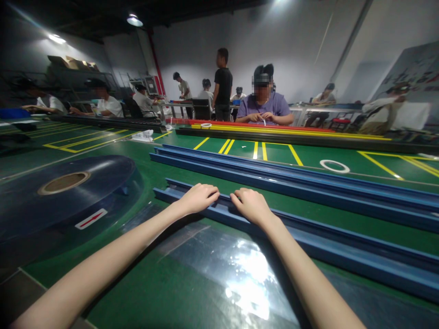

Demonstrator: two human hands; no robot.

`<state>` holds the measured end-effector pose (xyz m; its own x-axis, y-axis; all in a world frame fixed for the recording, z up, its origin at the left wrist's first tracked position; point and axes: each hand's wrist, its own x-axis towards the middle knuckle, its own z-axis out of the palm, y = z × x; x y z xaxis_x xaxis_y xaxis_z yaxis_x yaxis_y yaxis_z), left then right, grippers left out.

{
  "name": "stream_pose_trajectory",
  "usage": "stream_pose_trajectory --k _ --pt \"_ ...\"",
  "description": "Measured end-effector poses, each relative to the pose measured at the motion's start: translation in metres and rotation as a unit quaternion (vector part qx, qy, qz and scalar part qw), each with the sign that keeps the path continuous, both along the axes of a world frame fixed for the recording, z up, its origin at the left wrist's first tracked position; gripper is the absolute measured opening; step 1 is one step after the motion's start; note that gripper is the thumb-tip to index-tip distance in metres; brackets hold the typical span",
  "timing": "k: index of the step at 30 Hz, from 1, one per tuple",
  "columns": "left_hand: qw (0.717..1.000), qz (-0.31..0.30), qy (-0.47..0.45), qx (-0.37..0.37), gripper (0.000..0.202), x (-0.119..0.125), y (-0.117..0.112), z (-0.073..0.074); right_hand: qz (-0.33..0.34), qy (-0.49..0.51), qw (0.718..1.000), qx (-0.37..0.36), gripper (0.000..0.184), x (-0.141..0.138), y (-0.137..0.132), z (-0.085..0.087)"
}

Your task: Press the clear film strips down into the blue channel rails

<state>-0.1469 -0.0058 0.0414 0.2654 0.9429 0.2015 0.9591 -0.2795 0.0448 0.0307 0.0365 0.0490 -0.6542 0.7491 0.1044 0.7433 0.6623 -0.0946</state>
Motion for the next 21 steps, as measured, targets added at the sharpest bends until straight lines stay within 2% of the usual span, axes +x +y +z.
stream_pose_trajectory --k 21 --pt "1.000 0.000 0.004 0.009 0.033 -0.0010 0.0007 -0.0004 0.007 0.005 1.000 0.007 0.042 0.0008 0.0014 -0.0022"
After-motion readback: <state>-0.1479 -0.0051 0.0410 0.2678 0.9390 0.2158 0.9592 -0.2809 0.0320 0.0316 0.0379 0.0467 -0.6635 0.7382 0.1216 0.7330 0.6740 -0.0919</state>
